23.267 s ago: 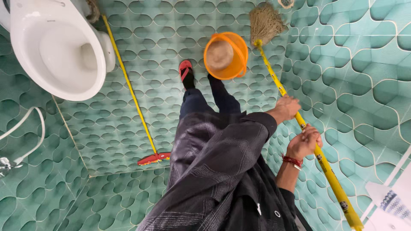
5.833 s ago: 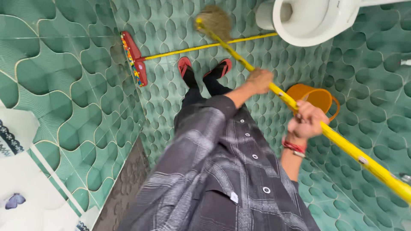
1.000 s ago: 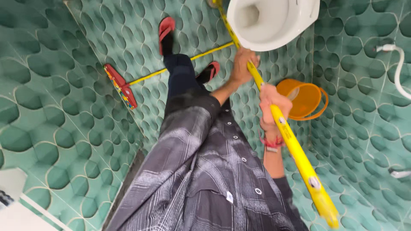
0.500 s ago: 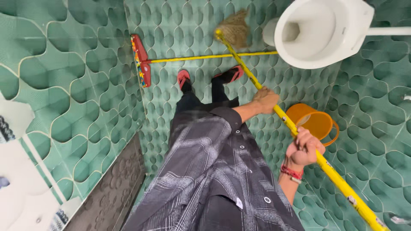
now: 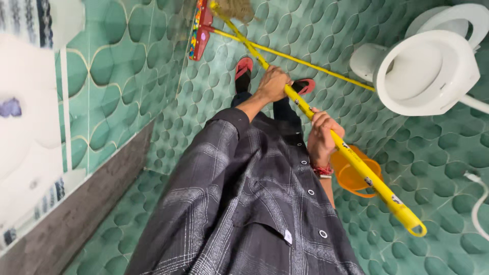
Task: The person mops the tiled floor of a bathroom using a long-handled mop and a bucket of water, moving around the toilet and into corners.
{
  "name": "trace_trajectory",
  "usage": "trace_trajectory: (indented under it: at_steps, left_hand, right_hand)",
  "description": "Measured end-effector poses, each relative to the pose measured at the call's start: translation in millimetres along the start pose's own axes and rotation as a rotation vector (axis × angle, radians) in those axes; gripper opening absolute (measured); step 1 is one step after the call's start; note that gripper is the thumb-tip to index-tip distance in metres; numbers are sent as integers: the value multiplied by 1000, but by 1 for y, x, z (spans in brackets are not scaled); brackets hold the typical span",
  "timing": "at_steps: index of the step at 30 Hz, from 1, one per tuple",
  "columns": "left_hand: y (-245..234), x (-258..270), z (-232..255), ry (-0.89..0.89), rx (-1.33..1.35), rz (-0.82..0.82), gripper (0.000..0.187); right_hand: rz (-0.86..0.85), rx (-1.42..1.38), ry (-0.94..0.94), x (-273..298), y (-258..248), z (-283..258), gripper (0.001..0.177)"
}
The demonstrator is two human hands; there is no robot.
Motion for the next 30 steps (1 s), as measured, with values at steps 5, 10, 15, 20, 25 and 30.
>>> trace_trajectory:
  at_steps: [5,10,15,20,25,30]
  left_hand:
    - [-57,-3,101,7,129,-8,7]
    - [-25,14,148,-26,67,-43,13]
    - [71,81,65,-181,-69,-116,13]
    - [128,129,118,-34,-44,117,15]
    - [208,126,264,124,-23,251,24]
    - [295,140,383,317,255,102,22]
  right_hand:
    - [-155,156,-127,-1,20,-124,39]
    - [-217,125,-157,23,-16,-159,42]
    - [-146,90,108,76,-60,-31,38]
    - [-151,34,39,154,-130,-59,39]
    - [144,-39,-63,230,-269,-142,34]
    - [381,57,-140,328,-347,-209,32]
Point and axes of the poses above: each hand's wrist, its own x-axis away from the middle knuckle, its own y-axis out of the palm, z = x × y, the point moved 10 cm from there along -x, towards the middle knuckle, and after that the axes turned 1 degree about -z, right-handed, at the moved point
